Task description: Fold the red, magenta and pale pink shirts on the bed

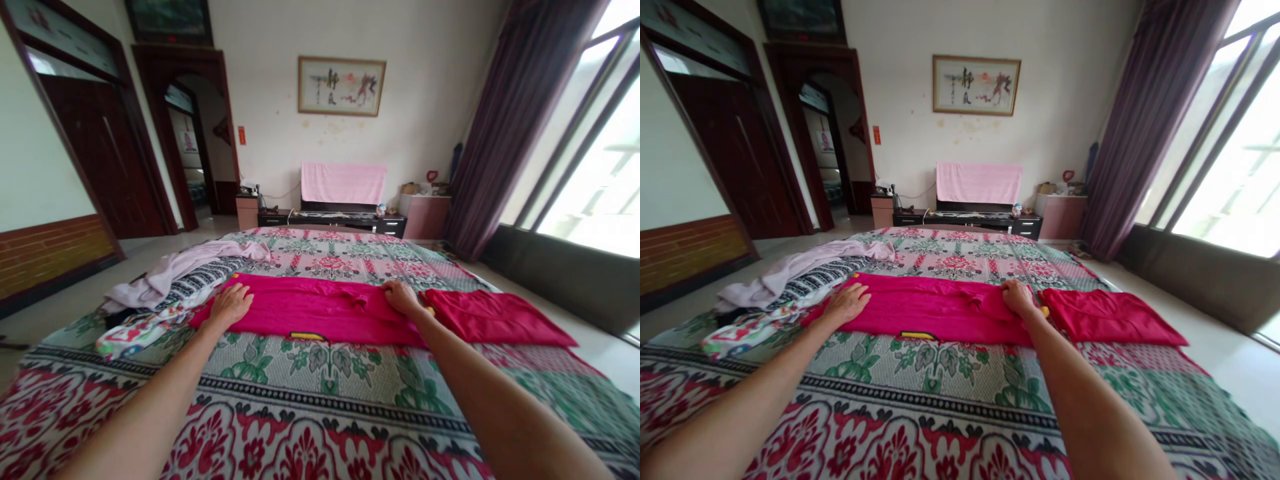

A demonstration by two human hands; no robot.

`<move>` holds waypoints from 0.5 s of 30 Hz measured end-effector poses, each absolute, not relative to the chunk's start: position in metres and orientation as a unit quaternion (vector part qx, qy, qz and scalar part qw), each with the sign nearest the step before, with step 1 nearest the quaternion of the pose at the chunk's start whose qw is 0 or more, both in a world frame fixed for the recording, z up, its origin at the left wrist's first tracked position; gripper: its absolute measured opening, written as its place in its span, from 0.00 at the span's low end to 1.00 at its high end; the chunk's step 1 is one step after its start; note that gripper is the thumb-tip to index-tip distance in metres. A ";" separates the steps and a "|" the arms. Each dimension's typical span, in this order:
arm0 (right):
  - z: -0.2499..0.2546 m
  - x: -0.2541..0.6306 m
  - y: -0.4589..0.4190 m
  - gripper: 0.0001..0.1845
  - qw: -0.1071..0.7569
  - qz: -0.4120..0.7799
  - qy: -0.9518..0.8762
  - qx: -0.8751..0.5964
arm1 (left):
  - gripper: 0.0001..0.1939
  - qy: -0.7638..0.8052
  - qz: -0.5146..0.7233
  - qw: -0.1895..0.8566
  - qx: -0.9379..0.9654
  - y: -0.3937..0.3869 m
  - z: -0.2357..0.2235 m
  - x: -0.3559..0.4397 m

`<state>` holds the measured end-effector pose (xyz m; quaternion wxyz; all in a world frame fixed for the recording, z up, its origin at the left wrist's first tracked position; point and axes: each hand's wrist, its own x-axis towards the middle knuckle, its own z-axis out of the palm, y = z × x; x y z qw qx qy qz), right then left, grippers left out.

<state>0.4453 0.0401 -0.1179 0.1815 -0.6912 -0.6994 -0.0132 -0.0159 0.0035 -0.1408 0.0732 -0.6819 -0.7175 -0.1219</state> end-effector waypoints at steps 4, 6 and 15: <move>-0.095 0.412 0.026 0.16 0.175 -0.016 -0.687 -0.705 | 0.26 -0.713 -0.137 0.084 -0.683 0.000 -0.147 -0.012; -0.090 0.390 0.014 0.16 0.213 -0.033 -0.695 -0.686 | 0.25 -0.707 -0.148 0.082 -0.687 0.000 -0.148 -0.011; -0.128 0.352 -0.016 0.13 0.239 -0.036 -0.718 -0.653 | 0.23 -0.701 -0.193 0.068 -0.683 0.010 -0.157 -0.021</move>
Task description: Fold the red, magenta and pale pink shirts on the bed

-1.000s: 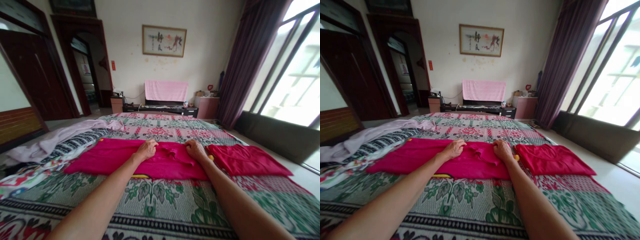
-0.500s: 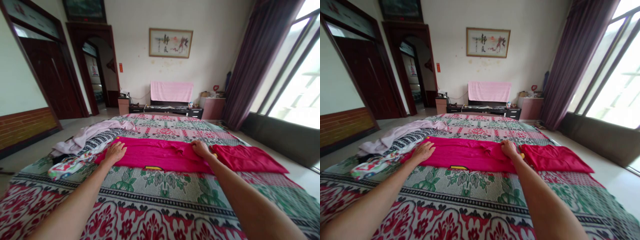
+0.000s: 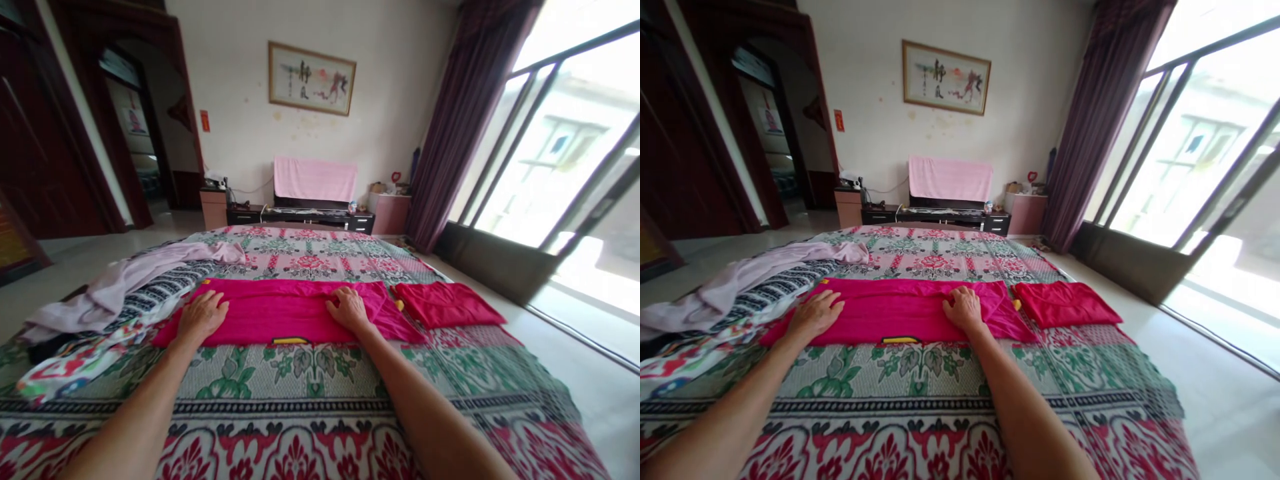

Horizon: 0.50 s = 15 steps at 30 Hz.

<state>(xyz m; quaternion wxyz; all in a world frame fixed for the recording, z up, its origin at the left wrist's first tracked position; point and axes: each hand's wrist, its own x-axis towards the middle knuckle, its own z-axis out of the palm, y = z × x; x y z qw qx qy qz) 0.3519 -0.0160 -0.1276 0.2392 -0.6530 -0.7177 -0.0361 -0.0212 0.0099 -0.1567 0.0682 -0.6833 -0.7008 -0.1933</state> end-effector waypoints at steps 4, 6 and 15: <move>-0.133 0.355 -0.014 0.12 0.249 -0.035 -0.714 -0.654 | 0.24 -0.702 -0.183 0.076 -0.684 0.015 -0.161 -0.025; -0.133 0.356 -0.014 0.13 0.265 -0.044 -0.718 -0.642 | 0.25 -0.702 -0.177 0.081 -0.685 0.015 -0.163 -0.026; -0.129 0.357 -0.017 0.19 0.218 0.012 -0.782 -0.584 | 0.25 -0.711 -0.144 0.078 -0.683 0.018 -0.161 -0.031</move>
